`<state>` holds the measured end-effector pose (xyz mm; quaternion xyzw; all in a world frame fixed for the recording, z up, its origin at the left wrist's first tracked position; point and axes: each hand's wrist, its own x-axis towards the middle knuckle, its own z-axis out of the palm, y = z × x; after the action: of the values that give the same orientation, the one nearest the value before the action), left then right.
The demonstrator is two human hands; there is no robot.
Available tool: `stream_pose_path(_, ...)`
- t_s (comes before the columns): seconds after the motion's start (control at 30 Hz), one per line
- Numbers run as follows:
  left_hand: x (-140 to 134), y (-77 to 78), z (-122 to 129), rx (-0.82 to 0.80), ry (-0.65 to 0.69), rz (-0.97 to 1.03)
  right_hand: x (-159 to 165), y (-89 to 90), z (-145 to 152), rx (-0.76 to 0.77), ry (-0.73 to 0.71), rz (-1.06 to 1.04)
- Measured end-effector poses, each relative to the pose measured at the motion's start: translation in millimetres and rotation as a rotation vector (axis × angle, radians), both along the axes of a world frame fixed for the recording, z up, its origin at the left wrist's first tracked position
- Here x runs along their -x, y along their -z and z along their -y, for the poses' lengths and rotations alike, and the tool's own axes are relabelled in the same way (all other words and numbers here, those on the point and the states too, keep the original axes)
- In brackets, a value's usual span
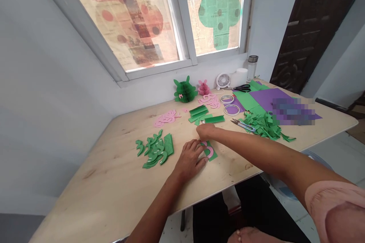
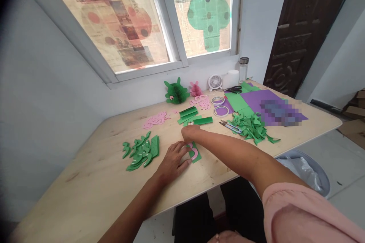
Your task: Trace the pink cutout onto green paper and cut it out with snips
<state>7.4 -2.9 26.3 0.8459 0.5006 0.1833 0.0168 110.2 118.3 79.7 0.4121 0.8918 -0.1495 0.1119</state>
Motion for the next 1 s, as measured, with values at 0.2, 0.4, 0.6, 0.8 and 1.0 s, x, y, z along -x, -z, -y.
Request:
stream_pose_path(0.2,0.1,0.3,0.0,-0.008,-0.007,0.0,-3.6,-2.2,-3.1,0.135,0.103,0.025)
stream_pose_path(0.4,0.5,2.6,0.5,-0.01,-0.019,0.0,-21.0,2.5,-1.8,0.298,0.19,0.0)
stream_pose_path(0.6,0.8,2.1,0.4,-0.014,-0.008,-0.001,-31.3,6.0,8.3,0.255,0.259,-0.091)
stream_pose_path(0.8,0.5,3.5,0.1,-0.014,-0.007,0.005,-32.7,13.5,16.9,0.126,0.332,-0.146)
stream_pose_path(1.0,0.1,3.5,0.2,-0.002,-0.009,0.035,-32.7,17.4,18.2,0.103,0.368,-0.172)
